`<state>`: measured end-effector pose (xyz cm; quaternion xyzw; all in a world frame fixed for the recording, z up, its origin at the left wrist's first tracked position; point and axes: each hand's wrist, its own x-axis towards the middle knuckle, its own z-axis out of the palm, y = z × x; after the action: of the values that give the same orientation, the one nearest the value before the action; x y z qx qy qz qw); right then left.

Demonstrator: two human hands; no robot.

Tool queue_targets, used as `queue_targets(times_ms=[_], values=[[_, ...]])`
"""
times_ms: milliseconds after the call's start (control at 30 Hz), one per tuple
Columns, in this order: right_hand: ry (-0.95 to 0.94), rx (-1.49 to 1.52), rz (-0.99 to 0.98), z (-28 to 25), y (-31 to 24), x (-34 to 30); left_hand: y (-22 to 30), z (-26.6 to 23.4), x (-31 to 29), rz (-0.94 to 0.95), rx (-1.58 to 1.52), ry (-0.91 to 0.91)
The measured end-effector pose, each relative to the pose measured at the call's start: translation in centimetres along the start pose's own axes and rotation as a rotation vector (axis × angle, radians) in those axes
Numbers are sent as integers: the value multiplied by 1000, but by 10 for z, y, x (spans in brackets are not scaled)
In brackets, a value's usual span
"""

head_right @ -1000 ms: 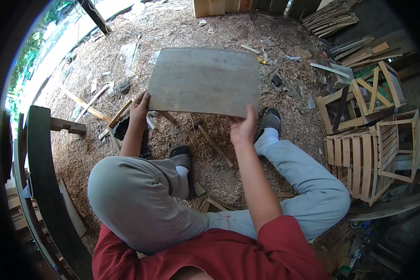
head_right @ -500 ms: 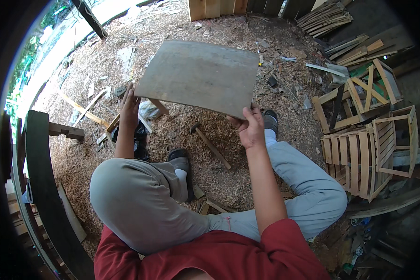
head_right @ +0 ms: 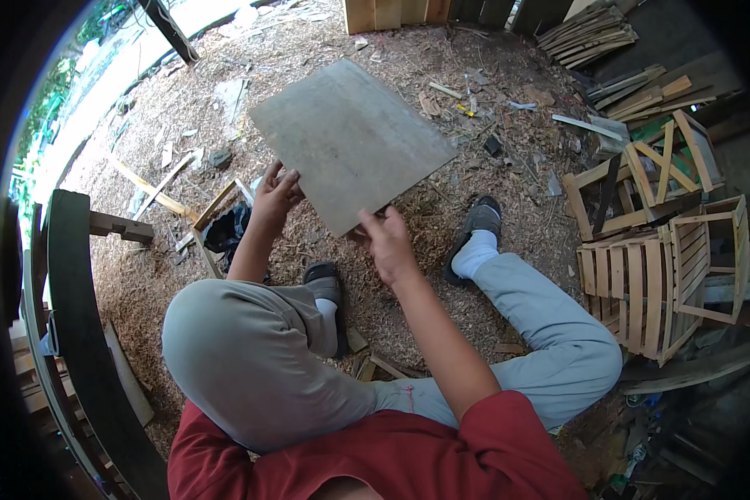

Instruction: Assemble and secure a small rectangular wooden frame using a hammer and small nails.

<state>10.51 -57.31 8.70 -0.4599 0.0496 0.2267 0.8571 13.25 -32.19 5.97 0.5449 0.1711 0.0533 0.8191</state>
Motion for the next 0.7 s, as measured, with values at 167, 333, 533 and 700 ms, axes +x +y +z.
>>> queue_targets(times_ms=[167, 333, 533, 700], values=[[157, 141, -64, -45, -26, 36, 13, -15, 11, 44, 34, 34], [66, 149, -30, -34, -46, 61, 31, -32, 19, 72, -72, 125], [39, 19, -88, 13, -61, 93, 39, -49, -12, 207, -253, 34], [19, -41, -97, 41, -71, 106, 54, -43, -20, 168, -299, 71]])
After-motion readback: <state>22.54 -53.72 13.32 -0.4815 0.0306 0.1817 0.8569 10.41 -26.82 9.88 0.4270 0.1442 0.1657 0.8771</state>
